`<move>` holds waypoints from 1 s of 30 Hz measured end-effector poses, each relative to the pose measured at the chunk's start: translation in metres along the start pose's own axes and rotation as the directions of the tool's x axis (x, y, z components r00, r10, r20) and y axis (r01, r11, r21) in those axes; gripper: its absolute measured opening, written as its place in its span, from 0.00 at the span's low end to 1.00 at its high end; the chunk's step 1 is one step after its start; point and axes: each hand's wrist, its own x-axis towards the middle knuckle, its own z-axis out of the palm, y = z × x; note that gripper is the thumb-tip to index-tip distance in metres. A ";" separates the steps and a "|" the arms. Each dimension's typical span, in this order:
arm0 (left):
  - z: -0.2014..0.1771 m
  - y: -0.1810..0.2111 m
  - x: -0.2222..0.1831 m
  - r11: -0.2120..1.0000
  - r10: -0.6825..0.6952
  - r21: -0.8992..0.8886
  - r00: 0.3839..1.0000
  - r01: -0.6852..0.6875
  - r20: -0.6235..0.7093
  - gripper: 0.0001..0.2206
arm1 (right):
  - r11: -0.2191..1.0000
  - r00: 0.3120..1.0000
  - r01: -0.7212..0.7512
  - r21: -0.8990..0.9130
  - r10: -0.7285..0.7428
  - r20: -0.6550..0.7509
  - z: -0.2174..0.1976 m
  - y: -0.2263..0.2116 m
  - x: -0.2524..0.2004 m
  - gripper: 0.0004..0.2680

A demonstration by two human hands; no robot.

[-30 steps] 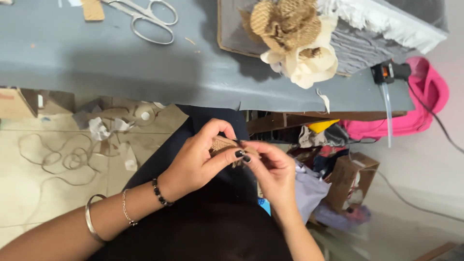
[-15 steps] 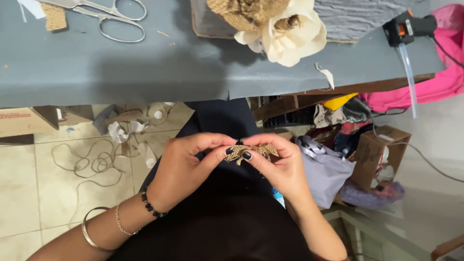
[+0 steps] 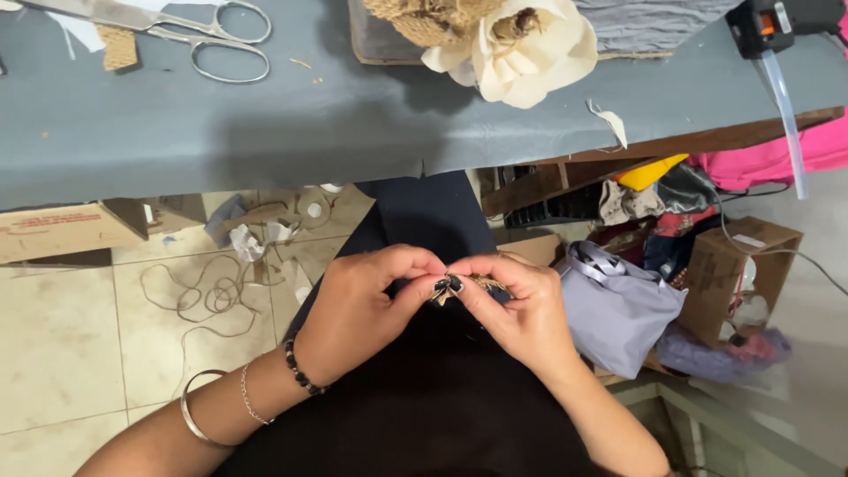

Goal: Decorating a fabric-covered box with burlap and fabric flowers using a hot glue gun and scissors

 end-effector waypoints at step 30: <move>-0.003 -0.004 0.028 0.971 0.204 0.111 0.976 -0.213 0.081 0.10 | 0.982 0.983 -0.173 0.075 0.167 0.076 -0.029 0.008 -0.001 0.12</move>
